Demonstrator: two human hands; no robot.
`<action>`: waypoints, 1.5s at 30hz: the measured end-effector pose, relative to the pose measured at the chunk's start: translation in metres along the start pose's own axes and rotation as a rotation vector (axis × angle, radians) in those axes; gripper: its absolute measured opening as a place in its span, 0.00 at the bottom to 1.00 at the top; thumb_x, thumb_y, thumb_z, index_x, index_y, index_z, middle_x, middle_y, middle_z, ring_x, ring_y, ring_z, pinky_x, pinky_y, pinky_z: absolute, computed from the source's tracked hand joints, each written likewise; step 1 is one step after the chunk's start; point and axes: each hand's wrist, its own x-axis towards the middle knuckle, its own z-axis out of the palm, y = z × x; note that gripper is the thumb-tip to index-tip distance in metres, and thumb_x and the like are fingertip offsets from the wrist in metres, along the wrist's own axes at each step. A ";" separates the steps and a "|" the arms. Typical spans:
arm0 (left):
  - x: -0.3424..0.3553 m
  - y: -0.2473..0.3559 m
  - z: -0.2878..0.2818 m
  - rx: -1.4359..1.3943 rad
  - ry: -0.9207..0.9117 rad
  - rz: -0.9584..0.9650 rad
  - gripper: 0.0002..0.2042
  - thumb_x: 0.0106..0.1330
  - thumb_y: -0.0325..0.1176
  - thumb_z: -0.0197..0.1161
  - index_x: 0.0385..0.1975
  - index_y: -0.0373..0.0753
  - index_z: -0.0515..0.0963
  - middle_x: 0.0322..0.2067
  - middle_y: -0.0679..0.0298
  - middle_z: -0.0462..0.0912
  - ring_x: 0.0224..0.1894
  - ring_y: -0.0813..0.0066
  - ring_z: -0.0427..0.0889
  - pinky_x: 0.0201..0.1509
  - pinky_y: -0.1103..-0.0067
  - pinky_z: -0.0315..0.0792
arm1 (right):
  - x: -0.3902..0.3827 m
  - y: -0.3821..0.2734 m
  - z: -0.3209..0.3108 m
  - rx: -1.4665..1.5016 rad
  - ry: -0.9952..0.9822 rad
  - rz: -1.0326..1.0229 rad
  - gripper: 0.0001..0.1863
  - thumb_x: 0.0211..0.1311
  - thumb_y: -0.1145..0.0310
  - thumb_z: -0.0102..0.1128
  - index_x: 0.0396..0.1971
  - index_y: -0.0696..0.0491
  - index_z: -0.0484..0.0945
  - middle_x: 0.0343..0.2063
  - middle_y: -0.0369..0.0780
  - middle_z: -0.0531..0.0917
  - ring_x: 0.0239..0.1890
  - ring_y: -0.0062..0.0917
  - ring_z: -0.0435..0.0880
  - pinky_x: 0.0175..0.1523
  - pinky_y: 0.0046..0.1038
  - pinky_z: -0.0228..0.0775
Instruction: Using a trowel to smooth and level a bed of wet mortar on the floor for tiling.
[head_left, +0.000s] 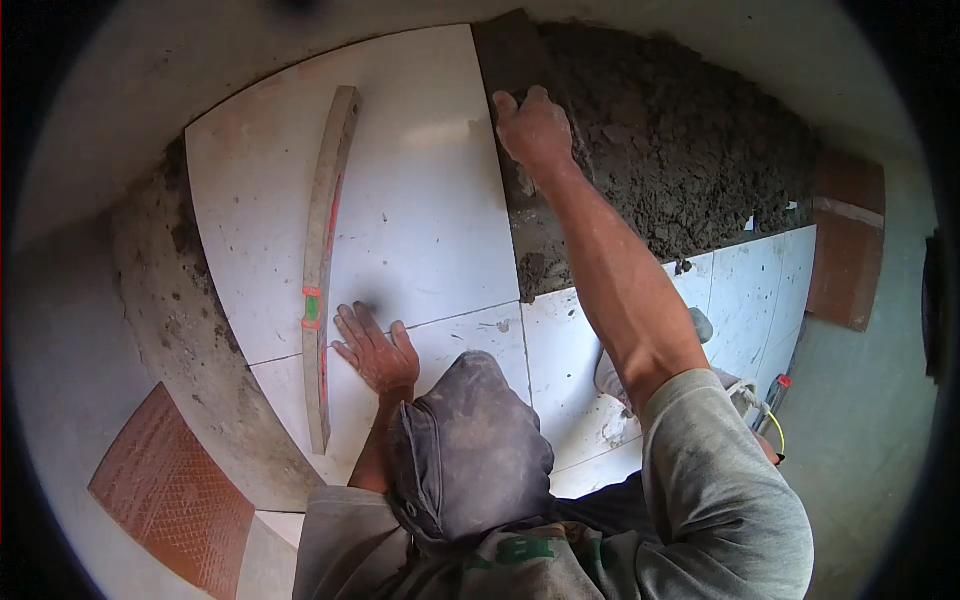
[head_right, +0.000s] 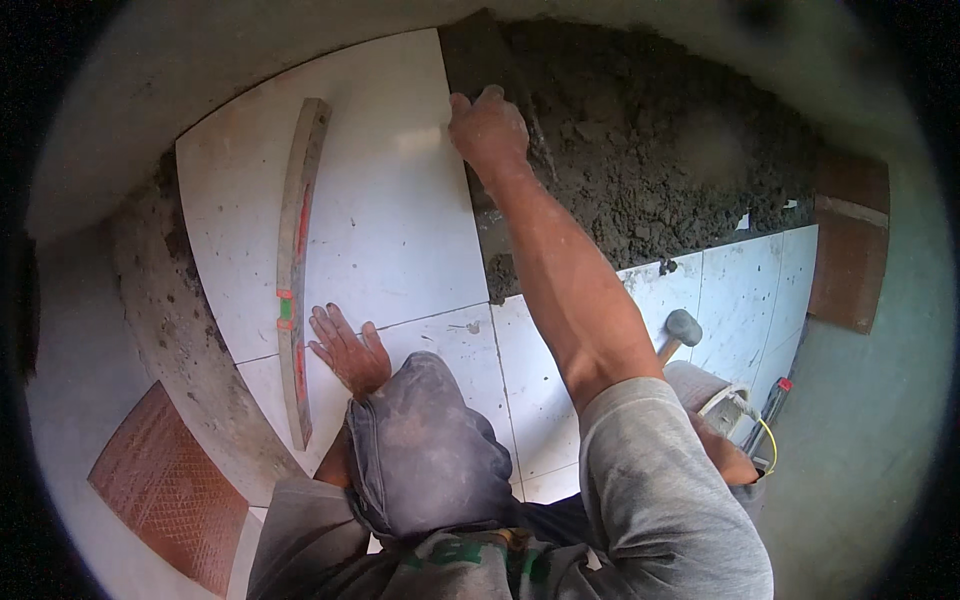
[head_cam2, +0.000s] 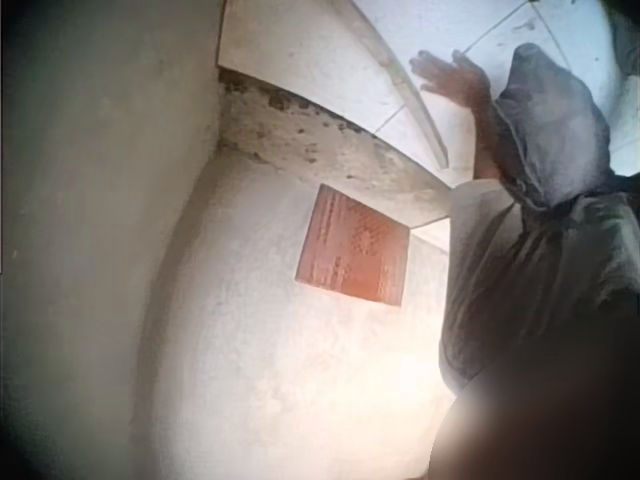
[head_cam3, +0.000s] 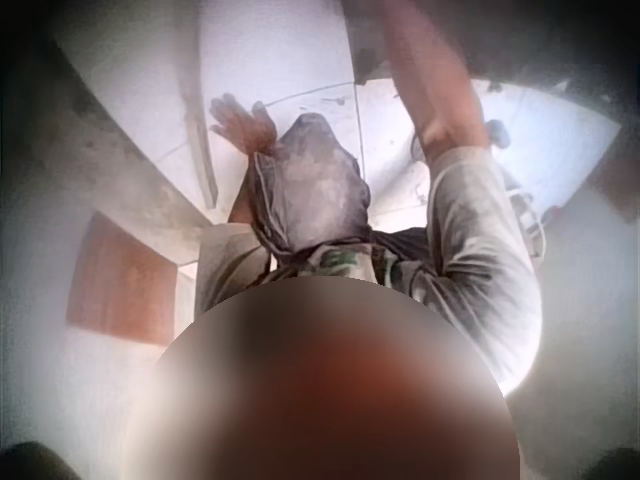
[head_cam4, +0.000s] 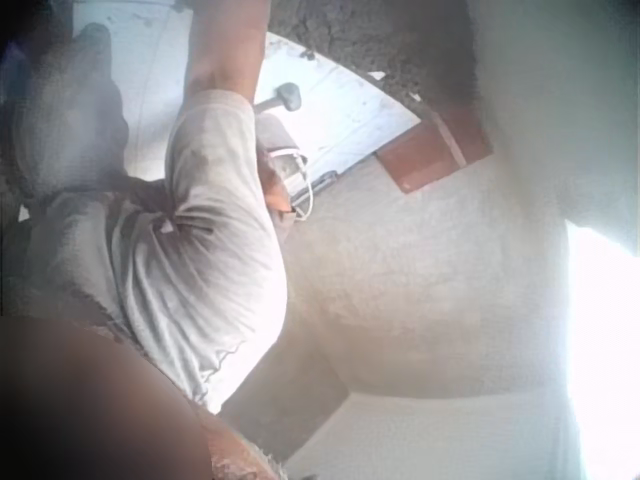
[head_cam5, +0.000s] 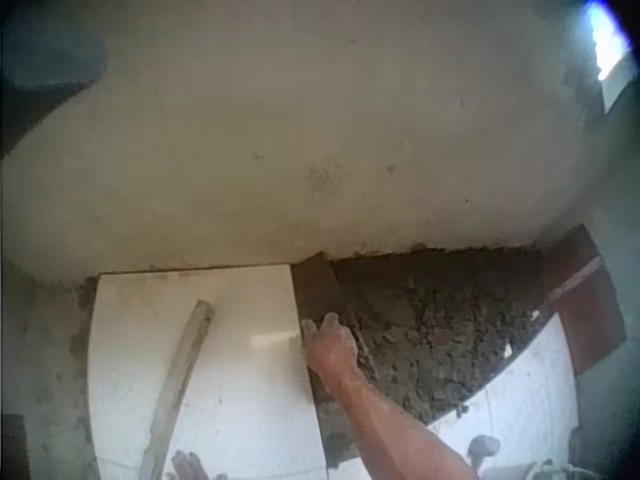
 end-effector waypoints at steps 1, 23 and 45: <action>0.001 0.000 0.000 0.002 0.001 0.004 0.34 0.67 0.45 0.50 0.68 0.31 0.52 0.70 0.46 0.48 0.72 0.47 0.44 0.71 0.50 0.37 | 0.002 -0.003 -0.004 -0.003 -0.004 0.006 0.31 0.64 0.47 0.51 0.43 0.66 0.71 0.36 0.61 0.80 0.43 0.55 0.79 0.50 0.47 0.71; -0.002 -0.005 0.008 0.064 0.049 0.042 0.35 0.67 0.45 0.52 0.69 0.34 0.49 0.71 0.48 0.45 0.73 0.52 0.41 0.71 0.51 0.38 | -0.309 0.123 -0.085 -0.185 -0.280 0.171 0.24 0.66 0.49 0.49 0.38 0.60 0.67 0.22 0.59 0.78 0.28 0.56 0.79 0.38 0.53 0.69; 0.000 0.018 0.003 0.091 0.103 0.036 0.34 0.70 0.46 0.46 0.70 0.35 0.48 0.70 0.48 0.46 0.73 0.51 0.43 0.71 0.48 0.40 | -0.059 0.207 -0.122 -0.265 -0.101 0.237 0.34 0.62 0.43 0.51 0.51 0.62 0.70 0.43 0.58 0.79 0.48 0.49 0.78 0.54 0.43 0.69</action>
